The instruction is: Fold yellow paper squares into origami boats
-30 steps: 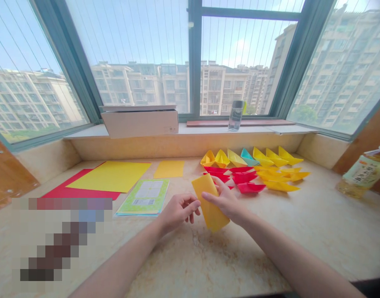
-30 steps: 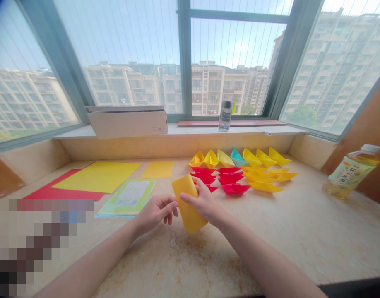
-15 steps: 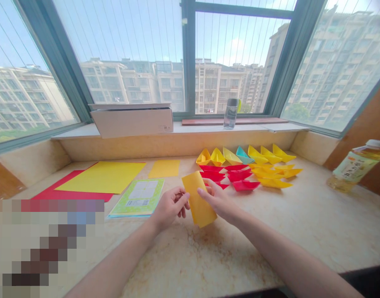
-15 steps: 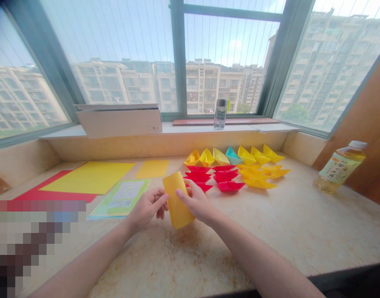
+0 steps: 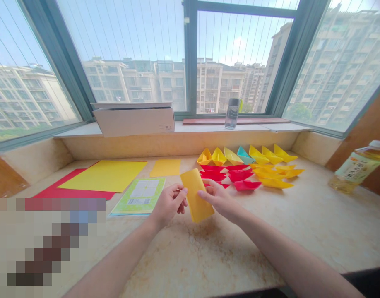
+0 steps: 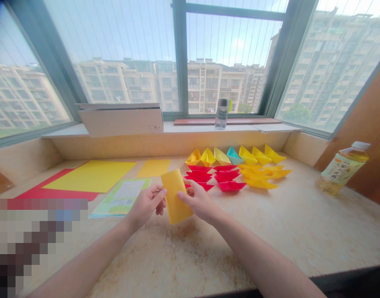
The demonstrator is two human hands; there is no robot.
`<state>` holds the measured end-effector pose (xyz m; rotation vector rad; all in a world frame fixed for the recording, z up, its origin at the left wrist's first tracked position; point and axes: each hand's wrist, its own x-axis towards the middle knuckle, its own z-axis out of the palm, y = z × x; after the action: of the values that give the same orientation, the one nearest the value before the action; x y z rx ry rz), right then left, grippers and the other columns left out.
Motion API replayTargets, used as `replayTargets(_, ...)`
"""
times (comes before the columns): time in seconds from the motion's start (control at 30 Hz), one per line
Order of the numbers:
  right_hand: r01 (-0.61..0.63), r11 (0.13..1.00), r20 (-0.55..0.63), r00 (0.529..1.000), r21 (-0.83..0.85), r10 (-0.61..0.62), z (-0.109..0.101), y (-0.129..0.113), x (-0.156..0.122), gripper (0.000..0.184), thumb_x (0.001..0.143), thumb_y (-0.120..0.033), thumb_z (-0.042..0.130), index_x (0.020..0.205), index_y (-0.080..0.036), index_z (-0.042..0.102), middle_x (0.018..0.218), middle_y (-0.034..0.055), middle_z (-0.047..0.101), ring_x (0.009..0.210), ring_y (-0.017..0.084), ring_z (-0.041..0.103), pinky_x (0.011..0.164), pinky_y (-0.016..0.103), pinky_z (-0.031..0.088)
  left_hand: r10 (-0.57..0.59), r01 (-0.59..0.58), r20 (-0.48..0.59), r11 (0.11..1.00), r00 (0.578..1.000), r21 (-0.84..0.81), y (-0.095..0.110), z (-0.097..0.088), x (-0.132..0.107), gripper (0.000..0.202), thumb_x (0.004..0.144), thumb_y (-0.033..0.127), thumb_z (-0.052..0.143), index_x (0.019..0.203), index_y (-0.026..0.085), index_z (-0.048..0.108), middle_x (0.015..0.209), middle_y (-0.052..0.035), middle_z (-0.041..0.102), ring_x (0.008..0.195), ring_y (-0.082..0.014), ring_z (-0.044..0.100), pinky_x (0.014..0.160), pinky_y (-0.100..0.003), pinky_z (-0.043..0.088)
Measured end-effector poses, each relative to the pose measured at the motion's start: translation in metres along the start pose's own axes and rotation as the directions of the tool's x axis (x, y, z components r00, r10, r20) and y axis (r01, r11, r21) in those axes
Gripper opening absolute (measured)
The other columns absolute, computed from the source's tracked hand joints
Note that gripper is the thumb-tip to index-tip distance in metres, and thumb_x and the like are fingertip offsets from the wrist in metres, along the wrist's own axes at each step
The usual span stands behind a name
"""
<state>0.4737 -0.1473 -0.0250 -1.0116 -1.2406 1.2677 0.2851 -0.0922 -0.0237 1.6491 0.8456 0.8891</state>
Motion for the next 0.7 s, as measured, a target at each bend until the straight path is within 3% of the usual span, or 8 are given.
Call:
replayTargets(0.27, 0.02, 0.999, 0.043, 0.999, 0.031, -0.021, -0.0013, 0.0072, 0.0016, 0.05, 0.083, -0.043, 0.069, 0.124, -0.021, 0.052, 0.094, 0.0058, 0.071, 0.081, 0.022, 0.07, 0.072, 0.035, 0.054, -0.002, 0.002, -0.001, 1.0, 1.0, -0.001, 0.0051, 0.0016, -0.0013, 0.033, 0.087, 0.048, 0.056, 0.095, 0.016, 0.054, 0.055, 0.0052, 0.058, 0.037, -0.0092, 0.052, 0.038, -0.018, 0.039)
replayTargets(0.47, 0.029, 0.999, 0.056, 0.998, 0.038, -0.031, -0.0001, 0.0058, 0.0004, 0.048, 0.086, -0.044, 0.065, 0.126, -0.021, 0.051, 0.097, 0.0065, 0.072, 0.084, 0.023, 0.07, 0.075, 0.036, 0.054, -0.002, 0.003, -0.017, 1.0, 1.0, 0.019, 0.0085, 0.0025, -0.0019, 0.031, 0.087, 0.046, 0.056, 0.092, 0.016, 0.053, 0.054, 0.0054, 0.056, 0.037, -0.0088, 0.051, 0.038, -0.019, 0.04)
replayTargets(0.7, 0.037, 0.998, -0.002, 0.999, -0.041, -0.037, 0.0015, 0.0034, 0.0015, 0.041, 0.09, -0.043, 0.06, 0.123, -0.02, 0.053, 0.095, 0.0068, 0.073, 0.085, 0.022, 0.069, 0.072, 0.032, 0.053, -0.004, 0.005, -0.022, 0.999, 1.0, 0.034, 0.0048, 0.0014, -0.0009, 0.031, 0.089, 0.046, 0.054, 0.091, 0.016, 0.053, 0.054, 0.0055, 0.056, 0.037, -0.0089, 0.052, 0.037, -0.018, 0.039)
